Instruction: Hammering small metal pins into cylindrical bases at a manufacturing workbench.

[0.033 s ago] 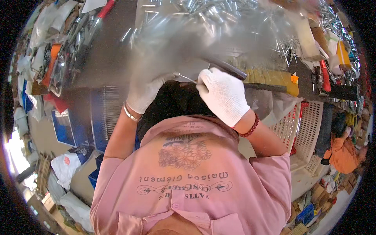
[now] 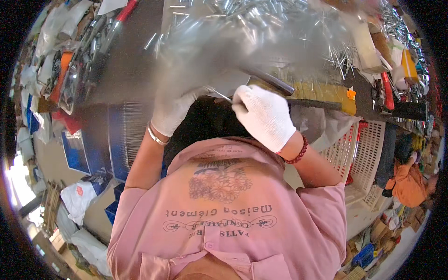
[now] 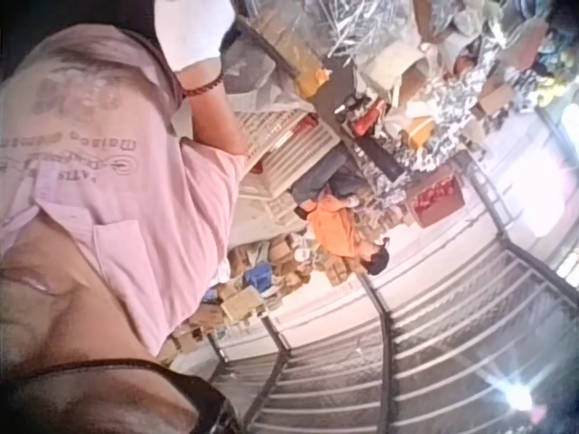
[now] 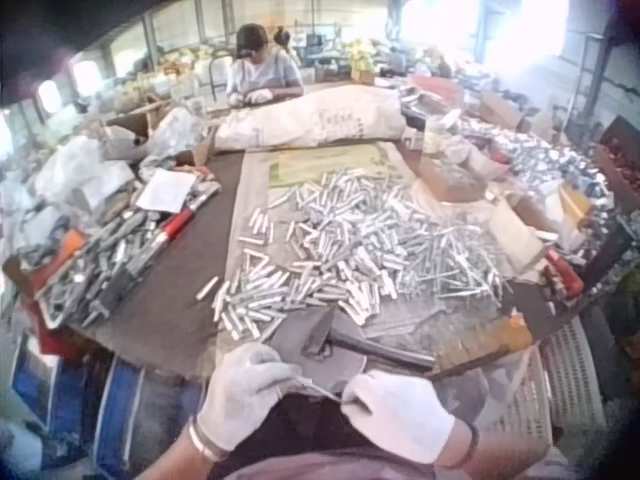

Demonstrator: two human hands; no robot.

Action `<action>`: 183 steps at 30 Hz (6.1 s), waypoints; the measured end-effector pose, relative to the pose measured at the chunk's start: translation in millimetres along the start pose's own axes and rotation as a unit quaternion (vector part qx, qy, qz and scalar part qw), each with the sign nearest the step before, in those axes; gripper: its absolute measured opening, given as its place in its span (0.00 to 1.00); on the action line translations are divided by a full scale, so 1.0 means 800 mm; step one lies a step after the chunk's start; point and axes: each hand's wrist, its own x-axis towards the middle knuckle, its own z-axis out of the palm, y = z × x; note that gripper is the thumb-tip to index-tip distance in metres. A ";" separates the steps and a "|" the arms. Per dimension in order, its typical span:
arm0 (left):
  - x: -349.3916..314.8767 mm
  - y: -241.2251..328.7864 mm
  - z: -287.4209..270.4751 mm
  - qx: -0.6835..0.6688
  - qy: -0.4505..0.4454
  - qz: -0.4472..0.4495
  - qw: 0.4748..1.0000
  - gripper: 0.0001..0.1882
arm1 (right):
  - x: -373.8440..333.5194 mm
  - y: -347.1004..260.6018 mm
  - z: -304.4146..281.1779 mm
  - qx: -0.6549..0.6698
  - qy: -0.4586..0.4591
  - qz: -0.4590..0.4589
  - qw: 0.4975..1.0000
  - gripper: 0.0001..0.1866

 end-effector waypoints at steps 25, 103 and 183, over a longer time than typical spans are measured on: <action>-0.194 -0.024 -0.130 -0.205 0.268 -0.487 0.805 0.30 | 0.007 -0.046 0.053 0.355 -0.251 0.150 0.888 0.30; 0.016 0.028 -0.018 0.098 -0.071 0.018 0.992 0.09 | 0.027 0.022 -0.053 0.486 0.085 0.096 0.864 0.16; 0.019 0.013 -0.011 0.015 -0.054 -0.019 0.998 0.05 | 0.067 0.001 0.009 0.083 0.174 -0.158 0.968 0.05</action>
